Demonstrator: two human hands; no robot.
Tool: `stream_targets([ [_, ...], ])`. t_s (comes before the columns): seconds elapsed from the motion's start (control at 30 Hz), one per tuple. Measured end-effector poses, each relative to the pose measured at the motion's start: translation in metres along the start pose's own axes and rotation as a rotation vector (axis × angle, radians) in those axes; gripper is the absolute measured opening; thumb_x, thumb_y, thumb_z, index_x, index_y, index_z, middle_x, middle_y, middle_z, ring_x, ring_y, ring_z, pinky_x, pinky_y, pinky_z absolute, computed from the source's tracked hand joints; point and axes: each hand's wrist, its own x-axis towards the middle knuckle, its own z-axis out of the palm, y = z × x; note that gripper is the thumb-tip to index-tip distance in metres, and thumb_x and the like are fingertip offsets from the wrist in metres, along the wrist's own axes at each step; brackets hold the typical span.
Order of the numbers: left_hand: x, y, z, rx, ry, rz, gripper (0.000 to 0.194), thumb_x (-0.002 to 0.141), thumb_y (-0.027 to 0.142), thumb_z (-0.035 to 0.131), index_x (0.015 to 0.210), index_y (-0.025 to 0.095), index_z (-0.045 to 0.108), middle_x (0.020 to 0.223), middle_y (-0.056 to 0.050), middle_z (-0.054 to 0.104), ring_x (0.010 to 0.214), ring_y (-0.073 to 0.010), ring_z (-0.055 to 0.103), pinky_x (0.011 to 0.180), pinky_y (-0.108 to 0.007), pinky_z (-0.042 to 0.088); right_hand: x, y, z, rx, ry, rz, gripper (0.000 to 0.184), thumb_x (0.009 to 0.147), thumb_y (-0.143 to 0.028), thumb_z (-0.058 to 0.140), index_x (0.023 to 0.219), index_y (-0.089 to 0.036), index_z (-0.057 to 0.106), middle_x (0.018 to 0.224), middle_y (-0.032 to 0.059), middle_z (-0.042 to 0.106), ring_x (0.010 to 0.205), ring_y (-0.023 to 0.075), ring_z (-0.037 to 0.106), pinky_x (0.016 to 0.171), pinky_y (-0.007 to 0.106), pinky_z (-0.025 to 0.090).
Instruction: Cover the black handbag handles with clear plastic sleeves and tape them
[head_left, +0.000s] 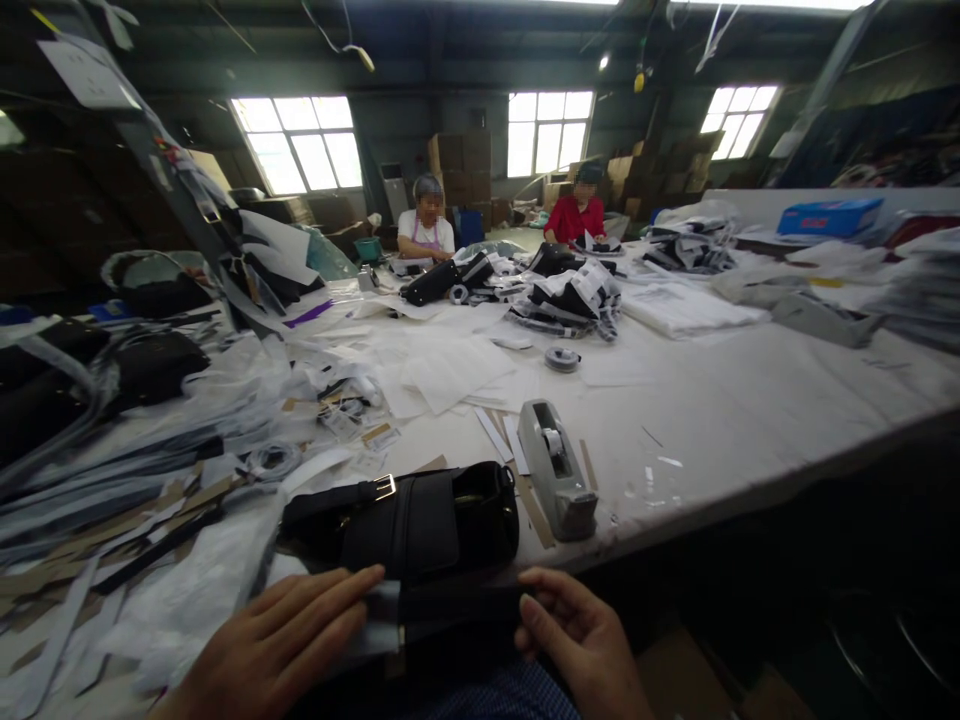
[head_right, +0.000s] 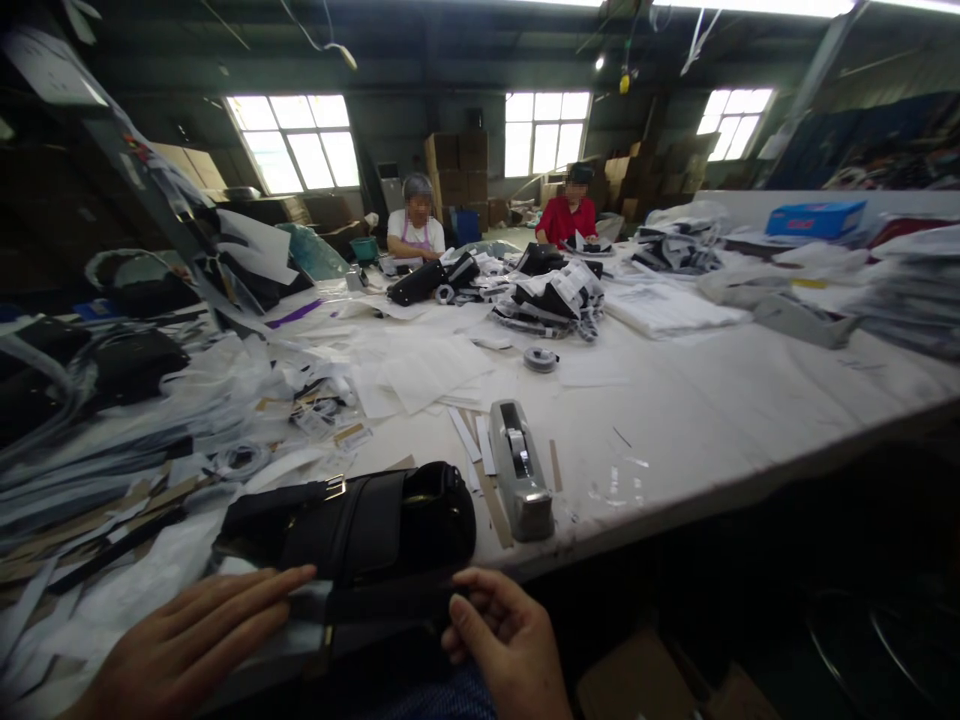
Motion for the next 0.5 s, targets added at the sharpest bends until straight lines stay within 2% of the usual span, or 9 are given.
stream_targets([
  [0.07, 0.001, 0.002, 0.005, -0.068, 0.023, -0.079, 0.023, 0.099, 0.012, 0.043, 0.104, 0.017, 0.065, 0.118, -0.009, 0.073, 0.112, -0.0166, 0.066, 0.097, -0.026, 0.052, -0.001, 0.001, 0.001, 0.009, -0.023, 0.027, 0.044, 0.067, -0.048, 0.085, 0.091, -0.014, 0.072, 0.056, 0.0021, 0.066, 0.051, 0.0138, 0.062, 0.051, 0.023, 0.05],
  [0.17, 0.001, 0.006, 0.013, -0.176, 0.011, -0.243, 0.021, 0.094, 0.01, 0.047, 0.103, 0.02, 0.063, 0.116, -0.007, 0.074, 0.104, -0.0157, 0.07, 0.093, -0.025, 0.055, 0.002, 0.003, 0.002, 0.03, -0.051, 0.061, 0.045, 0.067, -0.048, 0.084, 0.094, -0.013, 0.071, 0.057, 0.0022, 0.067, 0.051, 0.0134, 0.061, 0.05, 0.022, 0.049],
  [0.27, 0.003, 0.006, 0.015, -0.291, -0.042, -0.407, 0.028, 0.083, 0.005, 0.049, 0.102, 0.023, 0.061, 0.107, -0.004, 0.076, 0.094, -0.0162, 0.073, 0.084, -0.024, 0.058, 0.006, 0.004, 0.003, 0.051, -0.054, 0.07, 0.046, 0.067, -0.047, 0.085, 0.094, -0.012, 0.071, 0.059, 0.0028, 0.068, 0.053, 0.0144, 0.062, 0.051, 0.023, 0.05],
  [0.33, 0.006, 0.005, 0.01, -0.367, -0.123, -0.516, 0.039, 0.076, 0.005, 0.053, 0.109, 0.025, 0.06, 0.104, -0.003, 0.075, 0.092, -0.0178, 0.073, 0.081, -0.024, 0.058, 0.008, 0.002, 0.004, 0.051, -0.044, 0.065, 0.046, 0.067, -0.047, 0.085, 0.094, -0.012, 0.071, 0.06, 0.0034, 0.069, 0.055, 0.0153, 0.063, 0.052, 0.024, 0.051],
  [0.43, 0.013, 0.002, -0.003, -0.511, -0.275, -0.631, 0.053, 0.077, 0.017, 0.065, 0.127, 0.029, 0.054, 0.115, -0.003, 0.072, 0.102, -0.0212, 0.07, 0.087, -0.027, 0.056, 0.01, 0.0, 0.006, 0.049, -0.032, 0.044, 0.046, 0.066, -0.047, 0.085, 0.094, -0.013, 0.071, 0.061, 0.0035, 0.069, 0.056, 0.0156, 0.064, 0.053, 0.024, 0.052],
  [0.5, 0.018, 0.001, -0.01, -0.616, -0.331, -0.698, 0.051, 0.084, 0.032, 0.064, 0.133, 0.03, 0.052, 0.119, -0.003, 0.07, 0.106, -0.0223, 0.068, 0.09, -0.028, 0.055, 0.013, 0.0, 0.007, 0.046, -0.042, 0.033, 0.046, 0.066, -0.047, 0.085, 0.094, -0.013, 0.071, 0.061, 0.0033, 0.07, 0.057, 0.0153, 0.064, 0.053, 0.024, 0.052],
])
